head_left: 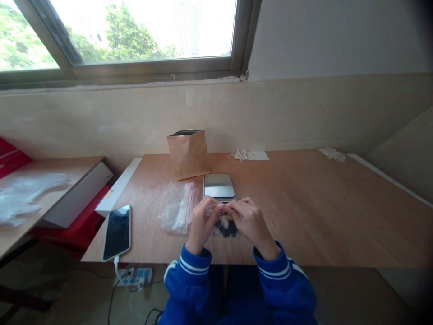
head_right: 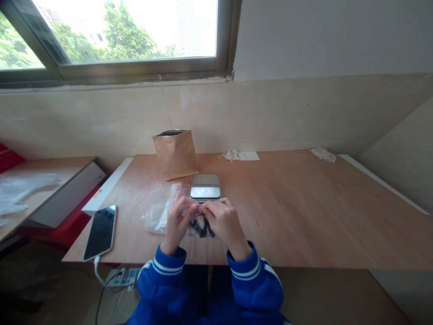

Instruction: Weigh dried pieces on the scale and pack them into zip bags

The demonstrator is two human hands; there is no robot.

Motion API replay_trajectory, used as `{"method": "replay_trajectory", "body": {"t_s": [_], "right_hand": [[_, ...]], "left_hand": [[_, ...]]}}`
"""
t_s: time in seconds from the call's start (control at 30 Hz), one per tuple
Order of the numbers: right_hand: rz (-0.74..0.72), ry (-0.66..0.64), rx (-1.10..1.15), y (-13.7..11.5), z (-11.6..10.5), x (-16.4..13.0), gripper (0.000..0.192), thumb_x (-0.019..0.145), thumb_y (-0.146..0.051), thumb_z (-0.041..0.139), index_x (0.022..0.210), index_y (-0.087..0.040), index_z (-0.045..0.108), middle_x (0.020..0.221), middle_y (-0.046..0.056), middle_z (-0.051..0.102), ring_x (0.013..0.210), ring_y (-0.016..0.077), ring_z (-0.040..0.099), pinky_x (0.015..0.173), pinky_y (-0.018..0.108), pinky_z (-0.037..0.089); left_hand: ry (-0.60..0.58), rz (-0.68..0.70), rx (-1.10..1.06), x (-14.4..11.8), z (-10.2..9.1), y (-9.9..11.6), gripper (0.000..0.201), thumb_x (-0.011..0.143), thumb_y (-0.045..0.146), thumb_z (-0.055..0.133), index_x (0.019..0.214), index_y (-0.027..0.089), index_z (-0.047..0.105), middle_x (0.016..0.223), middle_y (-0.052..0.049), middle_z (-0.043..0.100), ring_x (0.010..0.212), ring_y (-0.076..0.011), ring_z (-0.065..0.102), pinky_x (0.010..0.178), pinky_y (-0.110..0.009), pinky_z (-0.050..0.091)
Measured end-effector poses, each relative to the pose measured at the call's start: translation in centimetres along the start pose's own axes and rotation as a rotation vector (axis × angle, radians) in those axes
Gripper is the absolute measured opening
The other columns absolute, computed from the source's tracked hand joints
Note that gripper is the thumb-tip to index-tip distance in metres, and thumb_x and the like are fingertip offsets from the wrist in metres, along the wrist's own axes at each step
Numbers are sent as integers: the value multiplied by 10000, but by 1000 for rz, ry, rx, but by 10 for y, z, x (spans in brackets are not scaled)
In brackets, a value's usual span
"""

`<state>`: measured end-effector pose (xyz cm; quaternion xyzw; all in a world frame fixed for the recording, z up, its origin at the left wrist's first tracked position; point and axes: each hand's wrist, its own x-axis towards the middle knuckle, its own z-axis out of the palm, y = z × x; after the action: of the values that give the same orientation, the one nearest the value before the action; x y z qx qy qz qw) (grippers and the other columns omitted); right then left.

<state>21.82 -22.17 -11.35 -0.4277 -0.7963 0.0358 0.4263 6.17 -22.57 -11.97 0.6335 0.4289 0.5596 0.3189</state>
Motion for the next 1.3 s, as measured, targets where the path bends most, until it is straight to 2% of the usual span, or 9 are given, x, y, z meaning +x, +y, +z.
{"method": "replay_trajectory", "body": {"t_s": [0.3, 0.43, 0.63, 0.77, 0.93, 1.03, 1.13, 1.23, 1.3], "right_hand": [[35, 39, -29, 15, -1, -7, 329, 995, -403, 496, 822, -254, 733, 727, 3, 751, 625, 164, 619, 721, 315, 412], [49, 68, -46, 24, -4, -1, 366, 1001, -398, 474, 790, -274, 745, 696, 0, 748, 593, 169, 587, 701, 322, 409], [40, 72, -6, 38, -4, 4, 334, 981, -432, 505, 849, -268, 764, 777, 21, 766, 649, 183, 612, 708, 317, 427], [141, 94, 60, 40, -4, 0, 355, 961, -469, 523, 788, -283, 771, 734, 20, 758, 676, 204, 600, 666, 314, 468], [365, 60, 355, 31, -3, -6, 310, 923, -495, 573, 907, -256, 769, 800, 32, 778, 774, 227, 701, 719, 338, 559], [464, 23, 519, 30, -3, -9, 347, 928, -502, 550, 941, -231, 765, 850, 54, 784, 823, 247, 737, 711, 346, 586], [515, 33, 550, 34, -8, -12, 358, 912, -512, 569, 958, -216, 766, 892, 73, 784, 873, 263, 740, 756, 357, 585], [568, 110, 531, 47, -23, -16, 367, 882, -531, 608, 956, -204, 755, 811, 72, 778, 837, 249, 735, 799, 352, 570], [635, 220, 508, 62, -37, -22, 384, 850, -553, 640, 942, -194, 741, 724, 59, 753, 745, 220, 721, 758, 323, 564]], "left_hand": [[142, -1, 47, 7, 0, -7, 262, 893, 391, 619, 718, 196, 628, 672, -7, 641, 657, -150, 605, 636, -247, 442], [149, 11, 38, 14, 1, -11, 267, 894, 396, 618, 721, 195, 646, 682, -6, 649, 662, -148, 600, 642, -247, 431], [241, -23, -22, 21, -5, -14, 398, 930, 505, 527, 737, 191, 679, 660, -5, 634, 629, -146, 574, 623, -252, 429], [281, -44, -39, 21, -10, -17, 473, 899, 576, 538, 670, 184, 670, 627, -4, 636, 609, -147, 576, 611, -255, 432], [431, -146, -125, 21, -11, -18, 562, 901, 634, 486, 638, 175, 676, 559, -10, 630, 544, -143, 568, 575, -260, 434], [374, -199, -151, 23, -11, -18, 602, 911, 634, 464, 583, 173, 669, 543, -25, 639, 533, -145, 575, 574, -263, 438], [201, -245, -153, 27, -13, -17, 635, 938, 623, 404, 614, 166, 701, 586, -52, 675, 574, -164, 615, 597, -275, 457], [78, -209, -66, 40, -25, -23, 592, 977, 566, 347, 821, 167, 755, 796, -82, 740, 769, -190, 679, 722, -291, 498], [176, -147, 56, 56, -44, -36, 454, 970, 515, 418, 1079, 187, 713, 994, -91, 732, 942, -203, 674, 826, -309, 503]]}}
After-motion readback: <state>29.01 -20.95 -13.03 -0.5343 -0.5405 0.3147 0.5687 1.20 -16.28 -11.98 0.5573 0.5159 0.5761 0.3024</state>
